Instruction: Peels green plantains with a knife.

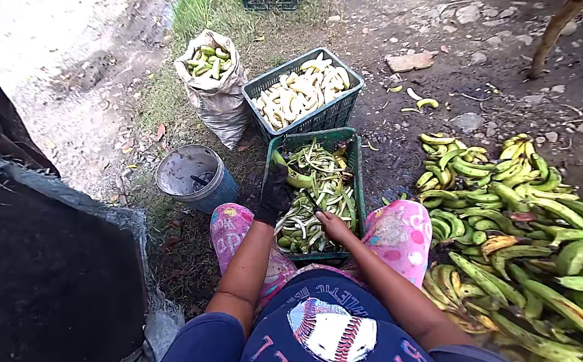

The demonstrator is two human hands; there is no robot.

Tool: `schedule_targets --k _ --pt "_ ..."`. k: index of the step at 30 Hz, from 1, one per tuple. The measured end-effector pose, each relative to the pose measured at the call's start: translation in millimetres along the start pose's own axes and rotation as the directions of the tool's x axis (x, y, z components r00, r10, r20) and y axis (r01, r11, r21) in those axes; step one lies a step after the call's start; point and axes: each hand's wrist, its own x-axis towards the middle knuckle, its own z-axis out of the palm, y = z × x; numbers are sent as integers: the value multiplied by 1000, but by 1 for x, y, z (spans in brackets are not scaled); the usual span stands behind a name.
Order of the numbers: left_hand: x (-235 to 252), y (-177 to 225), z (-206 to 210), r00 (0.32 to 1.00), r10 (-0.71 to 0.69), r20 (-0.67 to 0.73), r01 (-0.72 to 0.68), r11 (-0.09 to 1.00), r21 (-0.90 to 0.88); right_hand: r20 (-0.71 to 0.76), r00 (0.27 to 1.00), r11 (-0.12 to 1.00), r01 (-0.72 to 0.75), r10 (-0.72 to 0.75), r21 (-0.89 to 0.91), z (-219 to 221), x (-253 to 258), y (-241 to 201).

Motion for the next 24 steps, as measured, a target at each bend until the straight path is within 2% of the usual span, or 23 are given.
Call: schedule_targets --k 2,4,6,8,9,11,13,15,17,18,20,24 --pt "-10 4 -2 990 -116 -77 129 974 186 -99 987 992 126 -124 7 -16 -6 -10" --pt "-15 18 7 975 -163 -150 209 901 381 -185 930 949 310 -317 -65 -33 -13 -25" --pt "-12 24 13 980 -141 -140 193 848 494 -165 852 859 458 -498 -227 -45 -24 -41" --pt "-9 20 13 992 -103 -74 126 811 571 -117 792 757 514 -600 -404 -52 -29 -55" --pt "-11 19 16 995 -95 -23 90 807 584 -108 781 728 511 -615 -457 -54 -28 -59" --pt "-16 8 26 997 -76 22 55 867 496 -158 774 706 448 -614 -549 -61 -19 -67" --pt "-21 -6 38 993 -120 2 111 924 366 -278 764 728 338 -582 -597 -69 -3 -73" --pt "-22 -21 50 970 -235 -57 239 967 85 -406 788 821 209 -464 -531 -77 6 -82" --pt "-22 -28 48 972 -236 -24 233 970 -73 -463 803 892 176 -375 -417 -82 3 -88" --pt "-20 -27 44 975 -221 -33 216 970 -107 -459 800 894 206 -388 -397 -81 -2 -87" --pt "-14 -26 29 986 -149 -75 145 988 -57 -395 786 852 302 -477 -428 -72 -16 -82" --pt "-19 3 22 973 -11 -233 82 952 296 -211 761 732 447 -614 -515 -53 -41 -72"
